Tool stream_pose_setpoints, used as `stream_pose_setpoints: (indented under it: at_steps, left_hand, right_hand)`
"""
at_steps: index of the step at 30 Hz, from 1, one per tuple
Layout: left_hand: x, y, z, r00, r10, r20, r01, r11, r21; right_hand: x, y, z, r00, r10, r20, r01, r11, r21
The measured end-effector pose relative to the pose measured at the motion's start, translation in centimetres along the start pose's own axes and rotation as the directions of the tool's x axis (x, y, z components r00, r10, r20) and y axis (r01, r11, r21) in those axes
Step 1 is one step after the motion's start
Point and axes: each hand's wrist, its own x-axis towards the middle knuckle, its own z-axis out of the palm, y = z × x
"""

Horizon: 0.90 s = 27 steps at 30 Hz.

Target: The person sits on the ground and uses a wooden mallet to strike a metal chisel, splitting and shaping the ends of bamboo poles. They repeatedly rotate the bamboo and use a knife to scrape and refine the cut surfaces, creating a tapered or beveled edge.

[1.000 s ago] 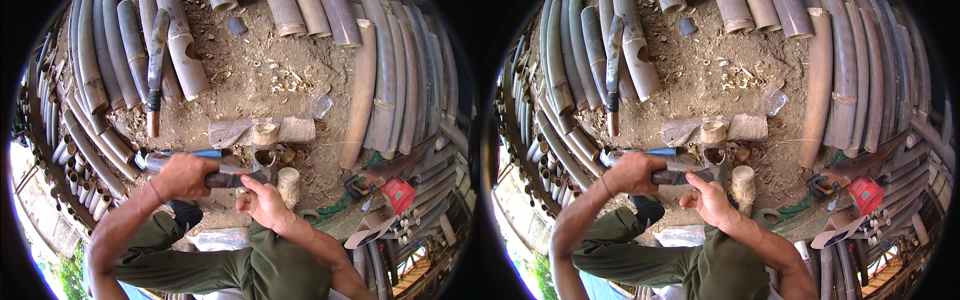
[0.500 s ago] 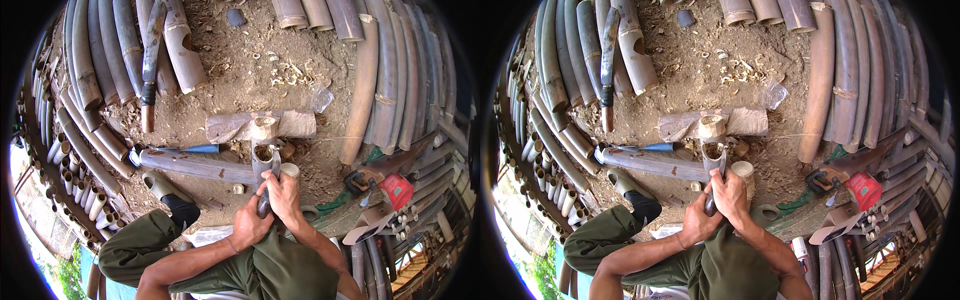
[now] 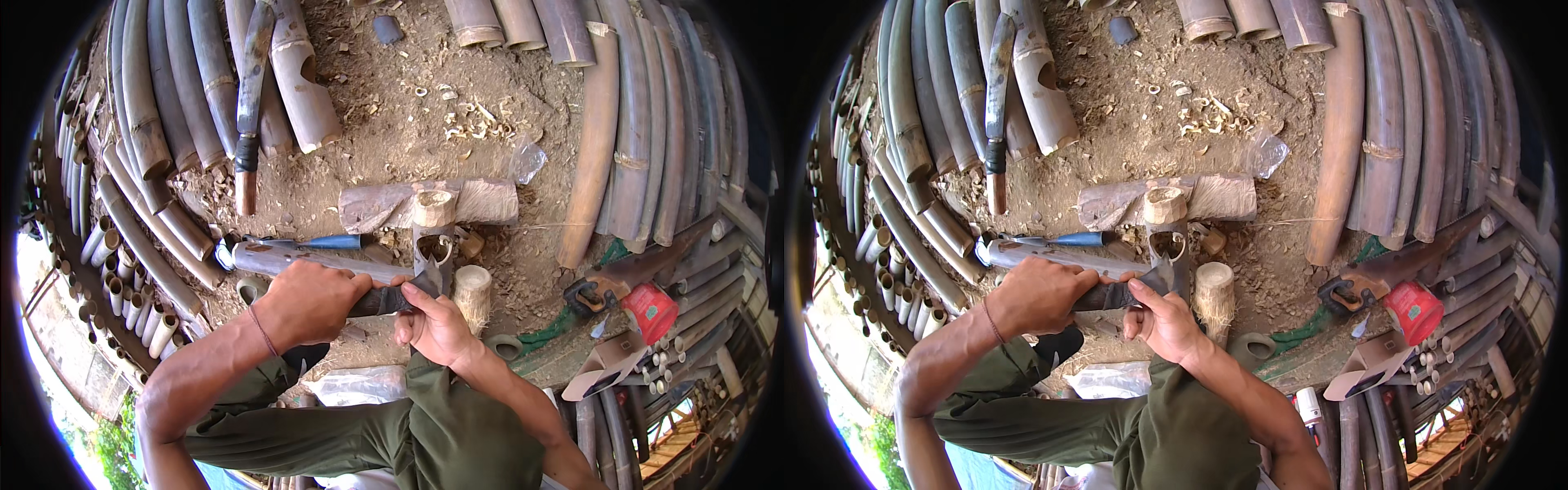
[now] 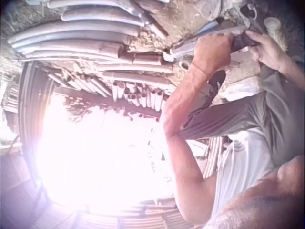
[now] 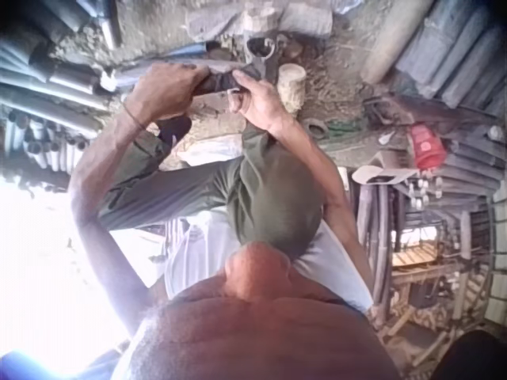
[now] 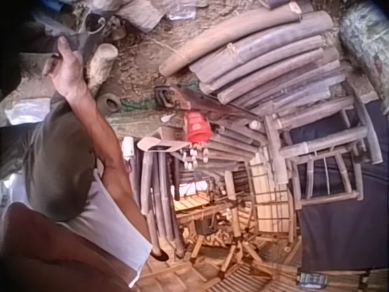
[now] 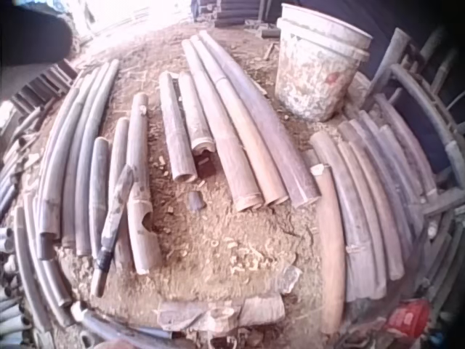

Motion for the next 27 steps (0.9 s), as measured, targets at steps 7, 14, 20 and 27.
stream_pose_setpoints:
  at_steps: [7, 14, 20, 27]
  left_hand:
    - [1.2, 1.4, 8.5, 0.987, -0.106, -0.118, 0.060, 0.938, -0.341]
    - [4.7, 8.4, 14.3, 0.921, -0.342, -0.185, 0.078, 0.627, -0.775]
    - [7.2, 11.6, 15.1, 0.865, -0.483, -0.135, 0.107, 0.440, -0.892]
    - [4.7, 7.3, 17.5, 0.837, -0.462, -0.294, 0.003, 0.540, -0.841]
  right_hand:
    - [-1.1, -1.3, 1.0, 0.962, -0.138, -0.236, 0.010, 0.880, -0.474]
    - [-1.1, -0.8, -1.4, 0.822, -0.488, -0.293, -0.078, 0.413, -0.907]
    - [-0.4, -1.1, -1.2, 0.733, -0.622, -0.277, -0.118, 0.285, -0.951]
    - [0.0, 1.7, -0.4, 0.832, -0.529, -0.168, 0.038, 0.356, -0.934]
